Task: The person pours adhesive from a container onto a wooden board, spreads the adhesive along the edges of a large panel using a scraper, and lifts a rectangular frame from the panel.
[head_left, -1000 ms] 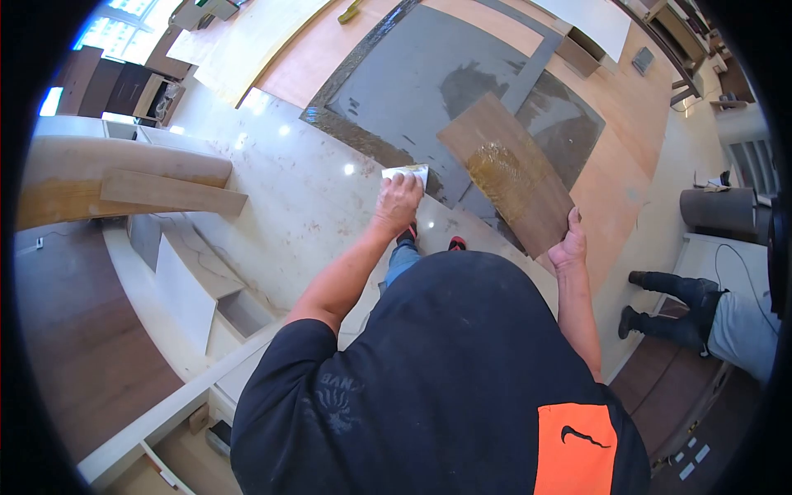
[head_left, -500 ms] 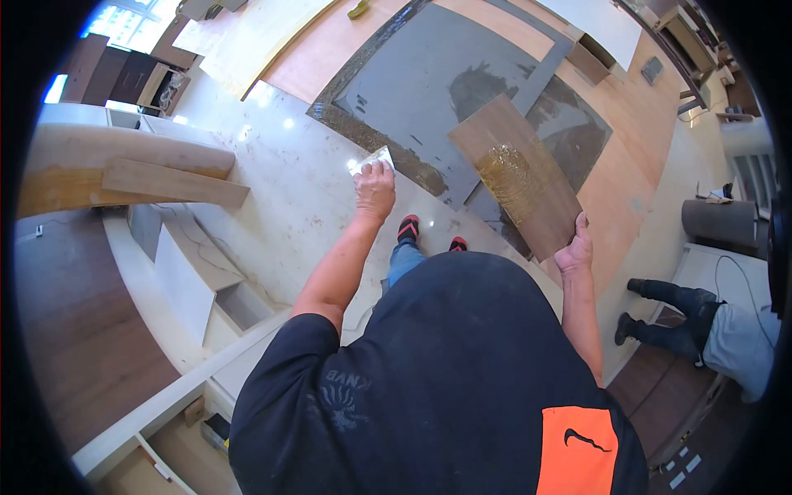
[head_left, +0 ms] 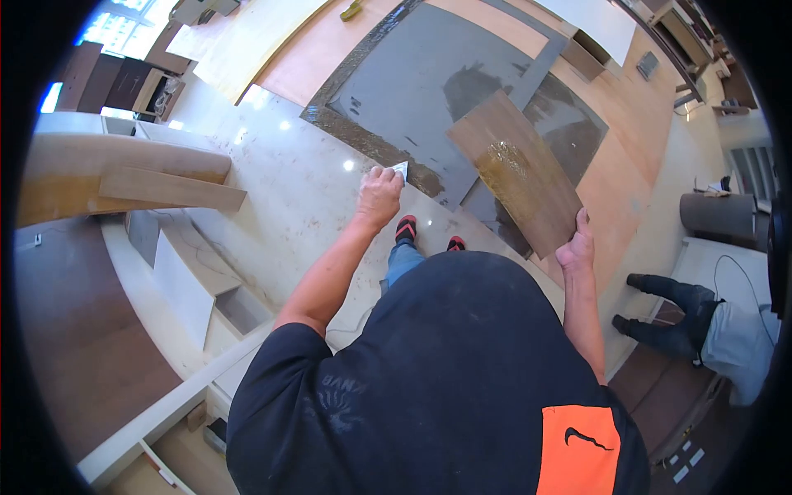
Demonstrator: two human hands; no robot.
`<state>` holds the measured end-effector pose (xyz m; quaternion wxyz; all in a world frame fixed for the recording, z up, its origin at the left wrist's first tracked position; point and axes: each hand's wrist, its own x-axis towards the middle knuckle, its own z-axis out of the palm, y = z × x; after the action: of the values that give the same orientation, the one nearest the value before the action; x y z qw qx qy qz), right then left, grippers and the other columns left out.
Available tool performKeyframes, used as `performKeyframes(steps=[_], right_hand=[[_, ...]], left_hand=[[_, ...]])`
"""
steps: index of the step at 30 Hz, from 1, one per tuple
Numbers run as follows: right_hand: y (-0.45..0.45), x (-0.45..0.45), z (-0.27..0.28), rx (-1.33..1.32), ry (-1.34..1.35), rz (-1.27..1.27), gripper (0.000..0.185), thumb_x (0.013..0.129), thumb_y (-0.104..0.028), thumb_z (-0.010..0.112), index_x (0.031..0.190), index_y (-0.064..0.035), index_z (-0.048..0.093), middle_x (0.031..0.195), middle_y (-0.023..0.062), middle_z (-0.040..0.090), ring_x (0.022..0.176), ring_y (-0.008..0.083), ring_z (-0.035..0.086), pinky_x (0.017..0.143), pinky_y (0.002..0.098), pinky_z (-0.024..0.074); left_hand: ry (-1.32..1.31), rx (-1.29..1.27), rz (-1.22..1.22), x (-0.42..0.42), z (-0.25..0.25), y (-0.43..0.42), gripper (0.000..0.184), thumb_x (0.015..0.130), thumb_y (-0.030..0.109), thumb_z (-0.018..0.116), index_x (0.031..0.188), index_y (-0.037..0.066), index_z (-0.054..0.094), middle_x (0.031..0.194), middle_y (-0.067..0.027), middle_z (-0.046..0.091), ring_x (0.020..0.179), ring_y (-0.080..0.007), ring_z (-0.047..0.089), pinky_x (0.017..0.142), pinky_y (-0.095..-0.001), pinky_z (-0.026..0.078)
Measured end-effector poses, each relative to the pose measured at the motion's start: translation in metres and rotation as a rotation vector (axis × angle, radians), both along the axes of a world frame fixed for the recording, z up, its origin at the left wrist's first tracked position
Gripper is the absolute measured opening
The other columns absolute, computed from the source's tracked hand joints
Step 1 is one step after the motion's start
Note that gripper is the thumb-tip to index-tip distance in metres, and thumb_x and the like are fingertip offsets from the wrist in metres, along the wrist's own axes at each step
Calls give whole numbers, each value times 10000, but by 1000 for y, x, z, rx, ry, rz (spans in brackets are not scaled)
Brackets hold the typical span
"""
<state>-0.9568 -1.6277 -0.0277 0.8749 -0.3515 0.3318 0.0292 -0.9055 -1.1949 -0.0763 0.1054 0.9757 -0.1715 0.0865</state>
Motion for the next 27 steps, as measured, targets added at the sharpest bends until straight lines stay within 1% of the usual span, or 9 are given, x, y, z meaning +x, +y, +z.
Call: performKeyframes(steps=[1,4,8,9,15,18,21,24,27], right_hand=[[-2,-2,-1,4,9,-11,519,1018,-408,539,1387,-47,486,1399,145,555,1291,327,527,1103,531,404],[-6,-4,-4,14,14,-13,510,1017,-405,542,1378,-49,496,1383,146,567,1281,328,534,1101,532,405],[-5,-7,-3,31,16,13,519,1012,-416,547,1369,-42,506,1377,148,572,1282,331,533,1100,535,403],[-2,-7,0,16,22,7,525,1010,-421,550,1367,-39,508,1378,148,571,1282,331,533,1100,535,402],[-6,-12,-11,34,-9,-17,554,997,-443,565,1369,-37,505,1377,152,571,1282,337,532,1098,533,401],[-13,-17,-20,54,-17,-27,556,992,-441,574,1369,-39,501,1375,154,569,1284,340,529,1096,535,401],[-17,-21,-24,58,-14,-38,554,988,-438,583,1369,-44,497,1377,151,566,1284,336,527,1096,536,400],[-16,-22,-25,77,-13,-42,551,987,-436,587,1372,-53,494,1377,146,565,1282,332,528,1097,535,399],[-17,-24,-29,67,-9,-54,550,989,-437,583,1375,-55,493,1378,146,563,1281,333,528,1099,533,398]], left_hand=[[28,-66,-50,1,6,-1,247,815,37,561,1047,33,645,962,-130,637,932,-347,595,785,-465,486],[-109,-71,103,26,14,7,141,796,41,573,915,39,648,908,-143,640,872,-350,598,747,-465,493],[23,115,252,40,0,3,142,814,65,559,900,28,666,925,-158,651,907,-341,606,765,-451,516],[76,116,208,37,-1,-5,166,779,47,580,915,16,670,956,-176,658,935,-350,603,817,-451,514],[123,88,-55,-13,8,-77,136,790,112,577,873,34,651,954,-136,625,953,-322,575,764,-457,482],[135,71,-102,-20,20,-79,171,795,133,577,918,35,644,953,-122,615,951,-310,576,763,-461,482],[19,123,-154,-34,21,-76,201,801,146,575,953,29,635,955,-111,604,951,-304,573,740,-463,482],[70,145,-217,-45,11,-75,211,805,153,576,963,24,632,958,-111,601,940,-305,573,715,-459,478],[38,187,-128,-33,3,-70,180,796,136,576,926,30,640,942,-115,605,940,-309,575,694,-459,473]])
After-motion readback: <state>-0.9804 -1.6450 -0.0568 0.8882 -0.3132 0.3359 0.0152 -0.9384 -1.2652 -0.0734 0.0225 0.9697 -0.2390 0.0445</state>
